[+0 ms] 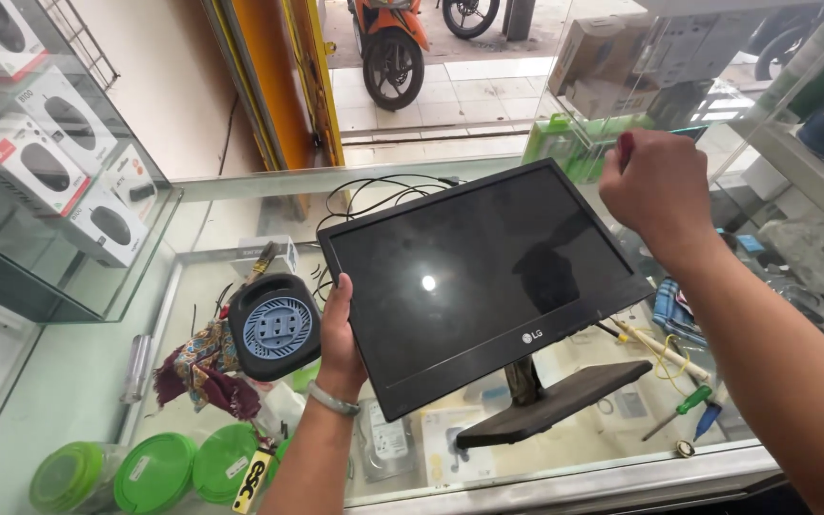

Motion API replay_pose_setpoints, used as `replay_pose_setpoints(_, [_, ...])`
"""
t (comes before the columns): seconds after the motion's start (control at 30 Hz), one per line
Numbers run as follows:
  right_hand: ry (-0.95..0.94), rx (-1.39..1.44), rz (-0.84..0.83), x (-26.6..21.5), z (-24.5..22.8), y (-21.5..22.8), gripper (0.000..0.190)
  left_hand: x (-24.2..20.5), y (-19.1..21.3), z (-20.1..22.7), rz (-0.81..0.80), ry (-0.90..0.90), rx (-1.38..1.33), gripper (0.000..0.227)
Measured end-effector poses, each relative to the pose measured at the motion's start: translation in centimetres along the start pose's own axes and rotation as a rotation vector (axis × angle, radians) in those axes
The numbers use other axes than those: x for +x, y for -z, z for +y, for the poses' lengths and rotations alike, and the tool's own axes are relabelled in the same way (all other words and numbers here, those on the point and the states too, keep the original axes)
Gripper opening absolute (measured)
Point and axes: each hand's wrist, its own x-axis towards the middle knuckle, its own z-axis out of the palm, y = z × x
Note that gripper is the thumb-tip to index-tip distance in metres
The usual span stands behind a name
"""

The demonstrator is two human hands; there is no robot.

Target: Cleaning a computer monitor with a brush and then removing screws from the back panel using a screwdriver

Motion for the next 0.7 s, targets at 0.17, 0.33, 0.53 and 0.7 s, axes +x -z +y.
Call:
replay_pose_setpoints(0.17, [0.118,0.241,-0.071,-3.0,-6.9,3.8,0.025,-0.5,-0.5,-0.2,0.029,0.024,0.008,0.045])
replay_pose_setpoints(0.33, [0.322,0.625,-0.14,-5.4,-16.2,7.1,0.017,-0.5,-0.3,-0.2,0.044,0.039,0.015,0.045])
replay_pose_setpoints(0.53, [0.05,1.288,-0.709,-5.2,-20.6,8.9,0.014,-1.1,-2.2,-0.3,-0.026,0.038,-0.074,0.049])
replay_pose_setpoints(0.7, [-0.004,1.002,-0.517,-3.4,-16.2,5.7,0.027,0.4,2.1,-0.9,-0.007,0.006,0.02,0.046])
